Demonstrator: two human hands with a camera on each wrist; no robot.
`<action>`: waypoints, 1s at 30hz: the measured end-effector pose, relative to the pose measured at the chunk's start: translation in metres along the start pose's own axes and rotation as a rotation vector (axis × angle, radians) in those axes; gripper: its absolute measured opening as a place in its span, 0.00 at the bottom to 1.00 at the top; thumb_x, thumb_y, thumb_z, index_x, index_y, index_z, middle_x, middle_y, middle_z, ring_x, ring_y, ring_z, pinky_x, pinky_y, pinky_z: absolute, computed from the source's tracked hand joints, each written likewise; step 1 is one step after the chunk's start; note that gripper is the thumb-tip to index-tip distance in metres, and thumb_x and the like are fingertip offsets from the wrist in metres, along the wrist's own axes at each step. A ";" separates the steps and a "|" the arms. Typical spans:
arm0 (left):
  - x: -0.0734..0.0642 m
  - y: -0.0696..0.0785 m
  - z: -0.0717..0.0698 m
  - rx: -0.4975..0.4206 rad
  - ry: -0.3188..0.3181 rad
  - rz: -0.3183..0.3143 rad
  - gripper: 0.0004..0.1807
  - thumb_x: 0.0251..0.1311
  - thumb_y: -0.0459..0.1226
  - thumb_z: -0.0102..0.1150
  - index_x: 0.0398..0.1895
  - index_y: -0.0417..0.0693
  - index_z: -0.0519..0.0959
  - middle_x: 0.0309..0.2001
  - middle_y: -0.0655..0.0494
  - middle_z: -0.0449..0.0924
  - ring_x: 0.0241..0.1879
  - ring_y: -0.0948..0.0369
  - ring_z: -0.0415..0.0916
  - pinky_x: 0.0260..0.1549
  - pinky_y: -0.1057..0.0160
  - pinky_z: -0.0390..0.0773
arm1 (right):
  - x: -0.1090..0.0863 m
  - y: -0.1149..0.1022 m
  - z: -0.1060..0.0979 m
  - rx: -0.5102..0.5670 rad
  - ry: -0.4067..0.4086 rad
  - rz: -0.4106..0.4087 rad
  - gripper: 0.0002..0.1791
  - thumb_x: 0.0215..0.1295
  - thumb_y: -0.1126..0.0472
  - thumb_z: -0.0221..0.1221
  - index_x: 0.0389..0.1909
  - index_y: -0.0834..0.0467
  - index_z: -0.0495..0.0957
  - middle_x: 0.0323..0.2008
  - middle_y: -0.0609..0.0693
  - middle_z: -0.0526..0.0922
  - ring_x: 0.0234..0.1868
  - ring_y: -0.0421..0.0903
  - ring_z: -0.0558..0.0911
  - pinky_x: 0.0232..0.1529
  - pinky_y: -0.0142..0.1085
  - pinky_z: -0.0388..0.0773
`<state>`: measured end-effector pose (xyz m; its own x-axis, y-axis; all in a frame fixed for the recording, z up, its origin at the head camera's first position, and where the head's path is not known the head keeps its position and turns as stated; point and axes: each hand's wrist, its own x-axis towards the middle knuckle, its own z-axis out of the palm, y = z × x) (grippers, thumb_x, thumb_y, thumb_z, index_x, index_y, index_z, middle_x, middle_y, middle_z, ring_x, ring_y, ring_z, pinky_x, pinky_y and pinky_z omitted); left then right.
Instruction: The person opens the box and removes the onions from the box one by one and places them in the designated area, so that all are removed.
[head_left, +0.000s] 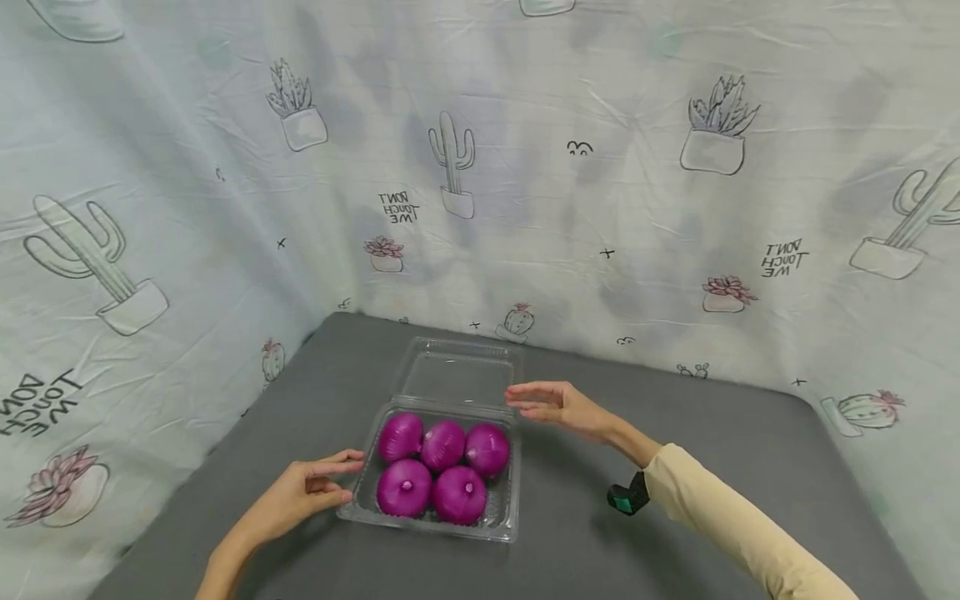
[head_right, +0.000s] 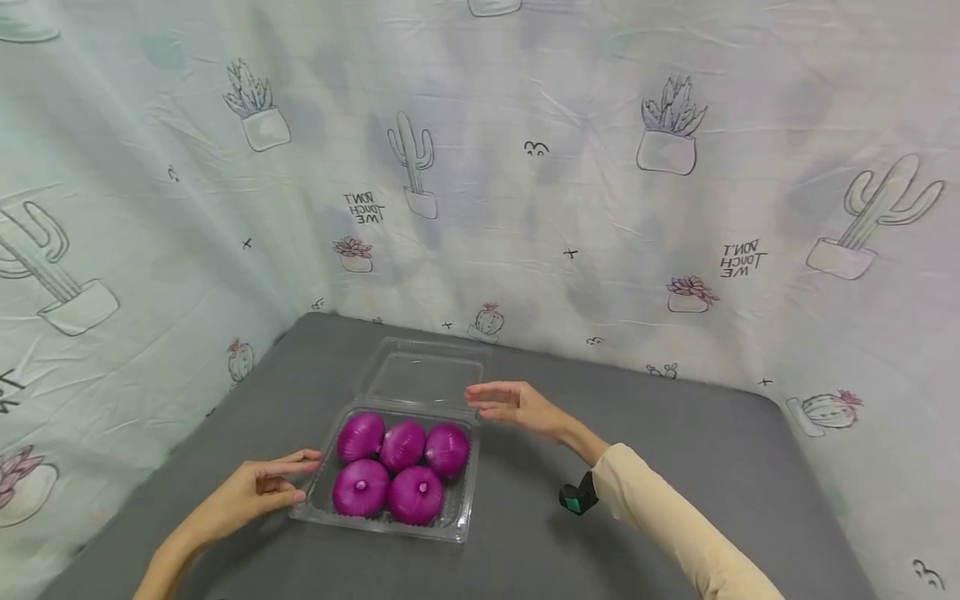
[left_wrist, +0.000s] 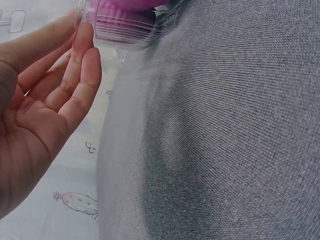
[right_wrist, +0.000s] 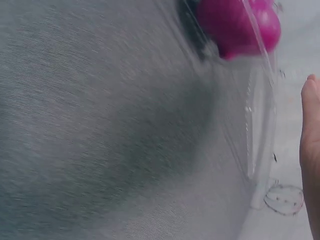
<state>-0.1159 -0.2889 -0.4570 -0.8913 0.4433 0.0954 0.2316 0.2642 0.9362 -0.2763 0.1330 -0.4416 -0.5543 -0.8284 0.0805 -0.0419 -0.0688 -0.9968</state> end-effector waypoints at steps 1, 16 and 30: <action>0.000 0.000 0.000 -0.007 -0.003 0.007 0.23 0.62 0.30 0.60 0.58 0.24 0.71 0.62 0.24 0.61 0.33 0.62 0.80 0.31 0.64 0.79 | -0.001 0.000 0.003 0.004 -0.029 0.010 0.25 0.69 0.72 0.52 0.66 0.72 0.62 0.66 0.68 0.64 0.67 0.64 0.61 0.62 0.53 0.62; -0.001 -0.006 -0.003 -0.086 -0.039 0.031 0.23 0.63 0.27 0.57 0.57 0.18 0.68 0.63 0.62 0.70 0.32 0.66 0.78 0.30 0.67 0.78 | 0.036 -0.012 0.008 -0.082 -0.379 0.193 0.26 0.60 0.77 0.59 0.61 0.75 0.68 0.63 0.67 0.68 0.65 0.55 0.68 0.55 0.44 0.74; 0.000 -0.010 -0.002 -0.109 -0.031 0.048 0.23 0.63 0.27 0.56 0.57 0.18 0.67 0.62 0.72 0.70 0.34 0.67 0.78 0.32 0.69 0.77 | 0.077 -0.016 0.027 -0.371 -0.595 0.289 0.30 0.53 0.77 0.66 0.60 0.68 0.72 0.62 0.55 0.72 0.63 0.38 0.69 0.59 0.34 0.68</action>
<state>-0.1189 -0.2929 -0.4656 -0.8671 0.4802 0.1322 0.2287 0.1479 0.9622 -0.2960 0.0548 -0.4197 -0.0480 -0.9526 -0.3004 -0.2983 0.3007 -0.9059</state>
